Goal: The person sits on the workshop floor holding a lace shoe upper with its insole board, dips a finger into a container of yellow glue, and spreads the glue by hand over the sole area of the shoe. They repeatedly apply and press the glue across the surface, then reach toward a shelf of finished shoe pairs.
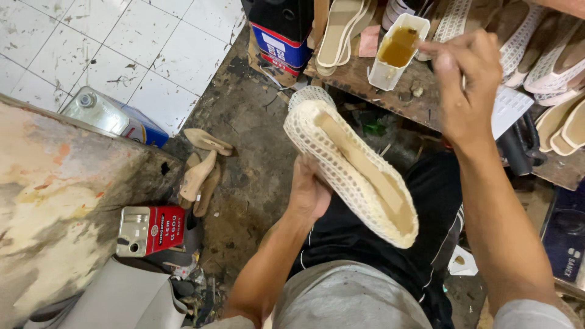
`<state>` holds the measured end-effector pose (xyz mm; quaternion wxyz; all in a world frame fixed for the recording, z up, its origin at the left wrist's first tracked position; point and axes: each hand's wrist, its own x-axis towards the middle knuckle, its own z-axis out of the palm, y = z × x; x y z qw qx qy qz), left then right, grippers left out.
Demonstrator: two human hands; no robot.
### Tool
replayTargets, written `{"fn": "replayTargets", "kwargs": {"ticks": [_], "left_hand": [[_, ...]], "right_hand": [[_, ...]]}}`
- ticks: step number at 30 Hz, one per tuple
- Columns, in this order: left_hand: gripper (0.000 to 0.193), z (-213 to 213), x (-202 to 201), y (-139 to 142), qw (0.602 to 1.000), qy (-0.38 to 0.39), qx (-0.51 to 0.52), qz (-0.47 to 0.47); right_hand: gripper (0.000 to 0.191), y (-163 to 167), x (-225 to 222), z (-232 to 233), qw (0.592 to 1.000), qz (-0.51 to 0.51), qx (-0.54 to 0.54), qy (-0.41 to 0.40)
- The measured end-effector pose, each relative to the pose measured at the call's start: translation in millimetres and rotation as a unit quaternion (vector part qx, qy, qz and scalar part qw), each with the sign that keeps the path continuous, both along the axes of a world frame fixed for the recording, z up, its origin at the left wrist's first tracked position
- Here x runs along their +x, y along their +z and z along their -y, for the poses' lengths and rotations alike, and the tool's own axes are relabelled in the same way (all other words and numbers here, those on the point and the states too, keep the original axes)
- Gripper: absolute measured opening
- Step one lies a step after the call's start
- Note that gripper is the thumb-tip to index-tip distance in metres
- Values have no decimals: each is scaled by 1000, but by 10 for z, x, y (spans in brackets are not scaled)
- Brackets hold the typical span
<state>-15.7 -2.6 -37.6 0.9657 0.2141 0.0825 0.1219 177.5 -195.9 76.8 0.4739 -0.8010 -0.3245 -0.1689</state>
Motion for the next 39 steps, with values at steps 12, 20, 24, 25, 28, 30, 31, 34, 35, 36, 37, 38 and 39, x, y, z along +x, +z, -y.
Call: {"fn": "replayTargets", "kwargs": {"ticks": [12,20,24,25,28,30,31,34,35,36,37,38,39], "left_hand": [[78,-623,-375,644,966,-185,-175,54],[96,-793,-161,1066,996,-78,-35,7],[112,-716,-103,1344,998,-44,41,23],[115,-710,-59,1419,997,-38,62,32],[123,-704,52,1637,995,-18,101,8],[120,-516,-53,1746,994,-16,104,12],[119,-587,24,1721,994,-14,104,15],[116,-456,-67,1514,993,-8,120,-14],[116,-451,-75,1551,994,-11,112,4],[116,-440,-97,1493,994,-14,103,22],[116,-428,-116,1428,995,-18,93,39],[116,-419,-120,1380,994,-15,100,34],[116,-393,-133,1339,994,-12,105,29]], "right_hand": [[63,-606,1013,-1106,904,-23,-423,-54],[41,634,-132,-1048,982,-58,-177,-29],[52,1037,-1068,-1080,998,27,-39,29],[61,1089,-1182,-1140,996,48,-72,23],[80,1175,-1362,-1286,990,69,-108,56],[85,1224,-1502,-1167,990,63,-112,49],[88,1202,-1457,-1246,990,61,-115,47],[89,1057,-1655,-1094,977,65,-202,-2],[82,1102,-1668,-1062,977,75,-198,-20],[76,1043,-1702,-994,976,85,-195,-39],[71,1016,-1713,-962,975,94,-192,-58],[73,975,-1708,-947,976,91,-193,-53],[75,945,-1704,-939,976,86,-194,-48]]}}
